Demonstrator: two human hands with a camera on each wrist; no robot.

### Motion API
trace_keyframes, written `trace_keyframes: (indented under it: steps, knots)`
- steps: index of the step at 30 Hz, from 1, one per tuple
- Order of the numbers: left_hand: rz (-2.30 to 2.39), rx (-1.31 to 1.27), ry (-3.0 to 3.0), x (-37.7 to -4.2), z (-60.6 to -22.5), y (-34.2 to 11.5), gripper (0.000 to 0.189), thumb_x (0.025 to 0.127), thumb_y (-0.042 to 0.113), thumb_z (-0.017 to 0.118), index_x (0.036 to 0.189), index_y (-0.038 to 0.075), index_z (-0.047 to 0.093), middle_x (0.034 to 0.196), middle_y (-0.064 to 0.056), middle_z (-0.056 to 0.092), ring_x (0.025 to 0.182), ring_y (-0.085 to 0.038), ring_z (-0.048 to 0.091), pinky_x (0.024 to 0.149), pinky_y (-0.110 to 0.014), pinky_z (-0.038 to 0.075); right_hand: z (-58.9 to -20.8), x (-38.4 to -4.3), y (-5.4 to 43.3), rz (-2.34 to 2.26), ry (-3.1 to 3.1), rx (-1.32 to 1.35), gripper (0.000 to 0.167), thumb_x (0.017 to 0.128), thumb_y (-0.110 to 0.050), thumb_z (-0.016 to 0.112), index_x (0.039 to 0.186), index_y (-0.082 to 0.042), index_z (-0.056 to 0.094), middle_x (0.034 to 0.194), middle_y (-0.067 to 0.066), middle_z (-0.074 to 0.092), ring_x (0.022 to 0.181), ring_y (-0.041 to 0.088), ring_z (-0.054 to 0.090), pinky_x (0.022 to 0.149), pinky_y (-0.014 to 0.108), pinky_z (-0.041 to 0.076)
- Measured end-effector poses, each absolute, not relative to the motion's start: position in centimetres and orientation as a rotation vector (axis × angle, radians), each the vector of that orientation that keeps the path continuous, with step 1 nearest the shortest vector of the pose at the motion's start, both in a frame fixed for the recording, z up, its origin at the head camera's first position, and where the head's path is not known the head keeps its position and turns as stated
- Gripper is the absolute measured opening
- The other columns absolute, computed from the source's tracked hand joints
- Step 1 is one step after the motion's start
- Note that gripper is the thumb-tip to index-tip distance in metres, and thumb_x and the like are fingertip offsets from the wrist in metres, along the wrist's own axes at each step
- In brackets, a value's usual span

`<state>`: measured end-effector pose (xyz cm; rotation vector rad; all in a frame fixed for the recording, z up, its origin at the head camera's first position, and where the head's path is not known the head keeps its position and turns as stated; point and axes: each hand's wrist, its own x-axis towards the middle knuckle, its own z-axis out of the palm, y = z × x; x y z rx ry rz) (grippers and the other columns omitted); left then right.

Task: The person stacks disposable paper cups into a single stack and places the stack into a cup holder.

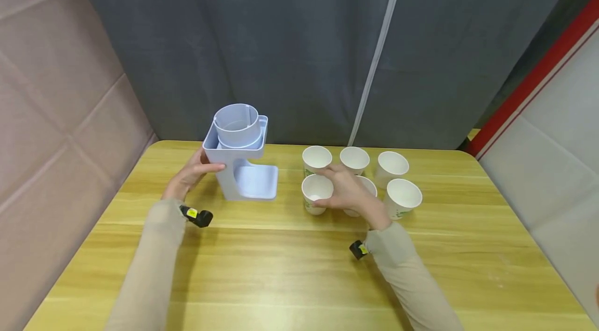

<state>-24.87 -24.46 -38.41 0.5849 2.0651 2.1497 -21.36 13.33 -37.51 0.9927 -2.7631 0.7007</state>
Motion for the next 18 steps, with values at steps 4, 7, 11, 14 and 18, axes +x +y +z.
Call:
trace_keyframes:
  steps: [4,7,11,14,18]
  knots:
    - [2.111,0.561,2.108,-24.85,-38.23,-24.44,0.061,0.076,-0.006,0.063,0.128,0.018,0.04,0.113,0.008,0.055,0.103,-0.01,0.049,0.092,-0.022,0.036,-37.29,-21.31,13.16,0.715,-2.765,1.011,0.07,0.064,-0.033,0.085,0.12,0.001,0.061,0.118,0.018,0.058,0.106,0.031,0.055,0.087,0.043,0.048]
    - [2.081,0.546,2.14,-24.7,-38.14,-24.5,0.065,0.076,-0.006,0.062,0.133,0.015,0.036,0.116,0.008,0.052,0.105,-0.011,0.047,0.094,-0.023,0.034,-37.25,-21.32,13.02,0.731,-2.772,1.027,0.069,0.064,-0.032,0.085,0.119,0.002,0.061,0.116,0.019,0.058,0.105,0.03,0.055,0.087,0.042,0.048]
    - [2.067,0.537,2.156,-24.51,-38.14,-24.57,0.07,0.076,-0.008,0.06,0.137,0.013,0.032,0.12,0.007,0.049,0.107,-0.012,0.045,0.095,-0.023,0.033,-37.19,-21.21,12.81,0.782,-2.795,1.043,0.07,0.065,-0.031,0.085,0.12,0.003,0.06,0.116,0.019,0.057,0.102,0.029,0.055,0.086,0.041,0.048]
    - [2.075,0.563,2.153,-24.36,-38.14,-24.58,0.069,0.076,-0.008,0.06,0.136,0.014,0.034,0.12,0.007,0.049,0.107,-0.011,0.046,0.094,-0.021,0.033,-37.1,-20.99,12.71,0.826,-2.824,1.03,0.069,0.064,-0.029,0.086,0.12,0.002,0.06,0.118,0.019,0.056,0.102,0.029,0.055,0.085,0.04,0.049]
    - [2.089,0.609,2.146,-24.13,-38.13,-24.66,0.068,0.074,-0.01,0.06,0.134,0.014,0.037,0.118,0.007,0.051,0.105,-0.011,0.047,0.094,-0.02,0.035,-37.03,-20.67,12.61,0.836,-2.84,1.026,0.066,0.064,-0.029,0.086,0.118,0.001,0.061,0.119,0.018,0.055,0.103,0.029,0.055,0.085,0.04,0.048]
